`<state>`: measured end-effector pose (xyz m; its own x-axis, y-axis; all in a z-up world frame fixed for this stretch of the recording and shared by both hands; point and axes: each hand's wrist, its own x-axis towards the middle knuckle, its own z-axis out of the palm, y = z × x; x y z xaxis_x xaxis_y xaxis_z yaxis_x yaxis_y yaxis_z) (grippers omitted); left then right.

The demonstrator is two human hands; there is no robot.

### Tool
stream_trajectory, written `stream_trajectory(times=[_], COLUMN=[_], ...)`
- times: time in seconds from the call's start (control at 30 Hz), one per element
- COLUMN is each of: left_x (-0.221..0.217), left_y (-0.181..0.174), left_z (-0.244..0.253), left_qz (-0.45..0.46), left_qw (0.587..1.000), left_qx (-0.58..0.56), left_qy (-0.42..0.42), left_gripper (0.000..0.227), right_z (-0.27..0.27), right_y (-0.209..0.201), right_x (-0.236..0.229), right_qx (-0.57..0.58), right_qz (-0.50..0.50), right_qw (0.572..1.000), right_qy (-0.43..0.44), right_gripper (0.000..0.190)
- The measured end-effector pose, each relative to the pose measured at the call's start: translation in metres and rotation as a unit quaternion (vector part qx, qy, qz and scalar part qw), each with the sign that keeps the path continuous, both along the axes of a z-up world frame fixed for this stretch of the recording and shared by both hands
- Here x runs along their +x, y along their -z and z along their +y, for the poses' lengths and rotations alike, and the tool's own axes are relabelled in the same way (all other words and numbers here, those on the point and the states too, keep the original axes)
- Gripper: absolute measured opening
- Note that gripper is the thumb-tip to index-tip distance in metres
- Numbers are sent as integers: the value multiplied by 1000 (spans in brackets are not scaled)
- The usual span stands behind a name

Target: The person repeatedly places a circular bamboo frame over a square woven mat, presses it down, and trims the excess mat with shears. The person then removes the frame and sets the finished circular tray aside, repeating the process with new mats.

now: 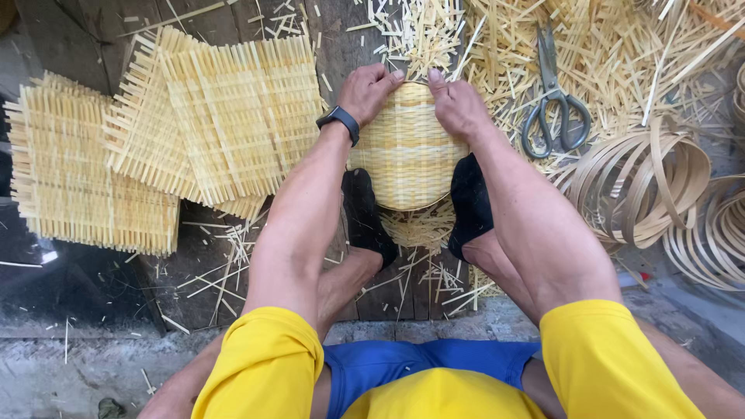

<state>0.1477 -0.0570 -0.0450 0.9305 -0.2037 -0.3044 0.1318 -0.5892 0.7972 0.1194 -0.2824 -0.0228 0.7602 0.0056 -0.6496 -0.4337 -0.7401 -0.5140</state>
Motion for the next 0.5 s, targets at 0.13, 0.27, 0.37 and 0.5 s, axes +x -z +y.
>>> stream_trajectory(times=[0.13, 0.27, 0.37, 0.5], left_x=[-13, -13, -2, 0], left_y=[-10, 8, 33, 41], left_z=[10, 15, 19, 22], left_qz=[-40, 30, 13, 69], left_qw=[997, 997, 998, 997], left_qx=[65, 56, -32, -18], left_qy=[11, 44, 46, 6], left_gripper=[60, 75, 74, 81], right_z=[10, 8, 9, 2], right_y=[-23, -27, -16, -33], right_x=[4, 8, 8, -5], right_qx=[31, 24, 22, 15], right_qz=[-6, -13, -13, -100], right_qw=[999, 1000, 1000, 994], right_qy=[21, 5, 0, -29], right_gripper=[80, 78, 74, 74])
